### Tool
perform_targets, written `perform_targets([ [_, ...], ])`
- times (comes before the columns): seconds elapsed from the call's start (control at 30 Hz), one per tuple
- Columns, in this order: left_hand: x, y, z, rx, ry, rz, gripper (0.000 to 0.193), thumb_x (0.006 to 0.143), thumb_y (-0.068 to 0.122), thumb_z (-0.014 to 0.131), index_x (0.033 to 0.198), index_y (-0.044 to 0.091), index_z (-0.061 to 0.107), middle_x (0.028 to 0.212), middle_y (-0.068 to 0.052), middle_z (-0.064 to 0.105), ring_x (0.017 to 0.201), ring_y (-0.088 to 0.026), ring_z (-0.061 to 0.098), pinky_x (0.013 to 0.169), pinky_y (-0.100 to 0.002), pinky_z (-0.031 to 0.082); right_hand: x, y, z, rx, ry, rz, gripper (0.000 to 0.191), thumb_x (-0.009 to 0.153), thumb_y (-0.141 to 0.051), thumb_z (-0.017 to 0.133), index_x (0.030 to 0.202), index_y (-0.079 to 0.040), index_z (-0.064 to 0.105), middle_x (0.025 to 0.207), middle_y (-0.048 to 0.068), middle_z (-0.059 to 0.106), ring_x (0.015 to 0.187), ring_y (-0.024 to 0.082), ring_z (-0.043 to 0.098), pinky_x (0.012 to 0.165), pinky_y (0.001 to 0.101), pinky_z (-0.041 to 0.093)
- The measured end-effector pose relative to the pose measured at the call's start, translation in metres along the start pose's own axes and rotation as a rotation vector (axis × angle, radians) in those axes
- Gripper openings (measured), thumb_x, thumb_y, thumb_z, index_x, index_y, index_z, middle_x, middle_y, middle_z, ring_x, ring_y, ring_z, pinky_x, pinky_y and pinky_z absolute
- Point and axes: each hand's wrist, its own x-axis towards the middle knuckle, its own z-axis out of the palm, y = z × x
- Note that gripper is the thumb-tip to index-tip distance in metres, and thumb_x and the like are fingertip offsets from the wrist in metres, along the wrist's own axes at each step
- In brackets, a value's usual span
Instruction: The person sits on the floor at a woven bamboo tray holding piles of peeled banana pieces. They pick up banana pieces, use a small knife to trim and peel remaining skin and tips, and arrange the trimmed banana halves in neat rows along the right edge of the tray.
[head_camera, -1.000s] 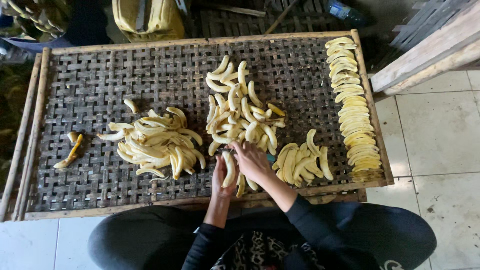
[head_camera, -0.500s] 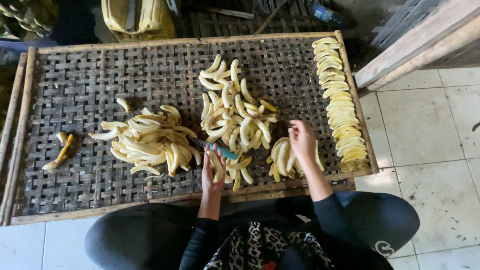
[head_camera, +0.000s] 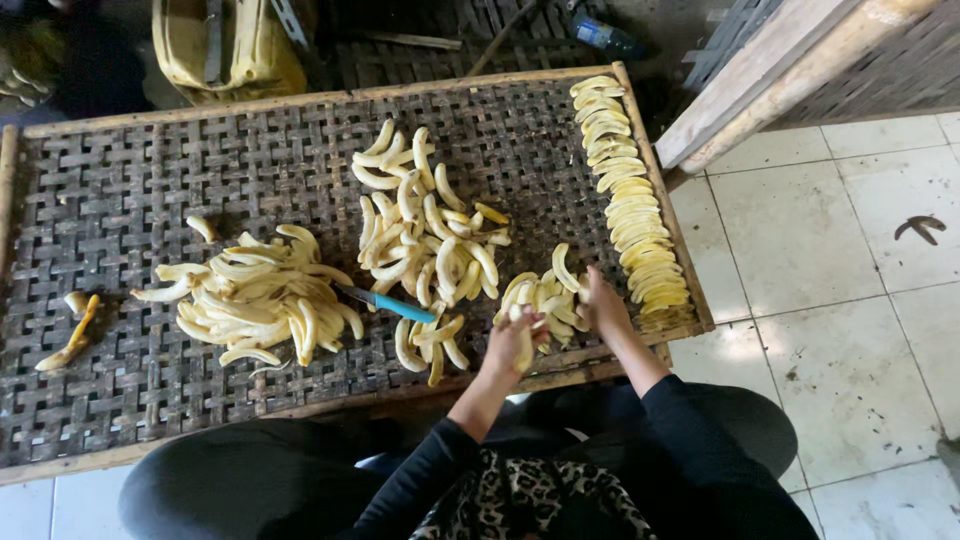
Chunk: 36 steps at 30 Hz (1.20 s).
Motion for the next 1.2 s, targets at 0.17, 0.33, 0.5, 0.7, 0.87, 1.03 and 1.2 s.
perform_targets([
  [0.17, 0.025, -0.042, 0.046, -0.013, -0.097, -0.254, 0.019, 0.103, 0.012, 0.06, 0.118, 0.001, 0.059, 0.106, -0.018, 0.073, 0.09, -0.029, 0.074, 0.075, -0.038, 0.064, 0.013, -0.008, -0.01, -0.35, 0.043, -0.076, 0.088, 0.08, -0.016, 0.081, 0.153, -0.012, 0.032, 0.095, 0.022, 0.072, 0.088, 0.037, 0.069, 0.076, 0.0441, 0.055],
  [0.33, 0.018, -0.056, 0.05, -0.072, 0.09, -0.1, 0.034, 0.102, 0.041, 0.063, 0.117, 0.01, 0.061, 0.097, -0.006, 0.068, 0.087, -0.021, 0.068, 0.073, -0.039, 0.059, 0.024, 0.006, -0.029, 0.25, -0.196, -0.191, 0.076, 0.077, -0.009, 0.08, 0.144, -0.007, 0.044, 0.098, 0.014, 0.074, 0.088, 0.019, 0.072, 0.075, 0.033, 0.056],
  [0.5, 0.013, -0.053, 0.04, -0.097, 0.134, 0.02, 0.031, 0.099, 0.04, 0.066, 0.113, 0.013, 0.059, 0.099, -0.002, 0.066, 0.094, -0.018, 0.063, 0.082, -0.042, 0.057, 0.032, 0.02, -0.023, 0.41, -0.419, -0.209, 0.046, 0.087, -0.003, 0.073, 0.131, -0.002, 0.06, 0.103, 0.01, 0.076, 0.091, 0.014, 0.071, 0.077, 0.0279, 0.056],
  [0.7, 0.028, -0.061, 0.03, -0.101, -0.017, 0.178, 0.026, 0.097, 0.021, 0.074, 0.117, 0.008, 0.063, 0.106, 0.0, 0.068, 0.098, -0.012, 0.065, 0.084, -0.032, 0.054, 0.034, 0.031, -0.012, 0.353, -0.446, -0.393, 0.037, 0.088, -0.002, 0.073, 0.124, 0.004, 0.063, 0.101, 0.013, 0.075, 0.09, 0.013, 0.069, 0.078, 0.0283, 0.056],
  [0.87, 0.028, -0.07, 0.012, -0.045, 0.015, 0.213, 0.031, 0.095, 0.014, 0.072, 0.125, 0.009, 0.067, 0.106, 0.002, 0.069, 0.095, -0.008, 0.063, 0.084, -0.026, 0.052, 0.034, 0.051, -0.047, 0.306, -0.496, -0.319, 0.028, 0.095, -0.009, 0.067, 0.121, 0.002, 0.066, 0.103, 0.008, 0.076, 0.093, 0.012, 0.075, 0.084, 0.0275, 0.058],
  [1.03, 0.021, -0.069, 0.003, 0.035, 0.082, 0.206, 0.031, 0.095, 0.014, 0.073, 0.125, 0.01, 0.068, 0.101, 0.003, 0.068, 0.09, -0.007, 0.06, 0.08, -0.026, 0.05, 0.044, 0.068, -0.058, -0.033, -0.678, -0.378, 0.025, 0.09, -0.004, 0.069, 0.115, -0.004, 0.073, 0.105, 0.002, 0.078, 0.098, 0.012, 0.07, 0.087, 0.0283, 0.056],
  [1.2, 0.014, -0.066, 0.002, 0.048, 0.082, 0.201, 0.03, 0.093, 0.017, 0.076, 0.121, 0.009, 0.068, 0.096, 0.003, 0.065, 0.085, -0.007, 0.058, 0.076, -0.027, 0.05, 0.039, 0.072, -0.031, -0.109, -0.776, -0.311, 0.022, 0.085, -0.001, 0.074, 0.106, -0.009, 0.077, 0.099, 0.001, 0.079, 0.093, 0.012, 0.069, 0.085, 0.0282, 0.054],
])
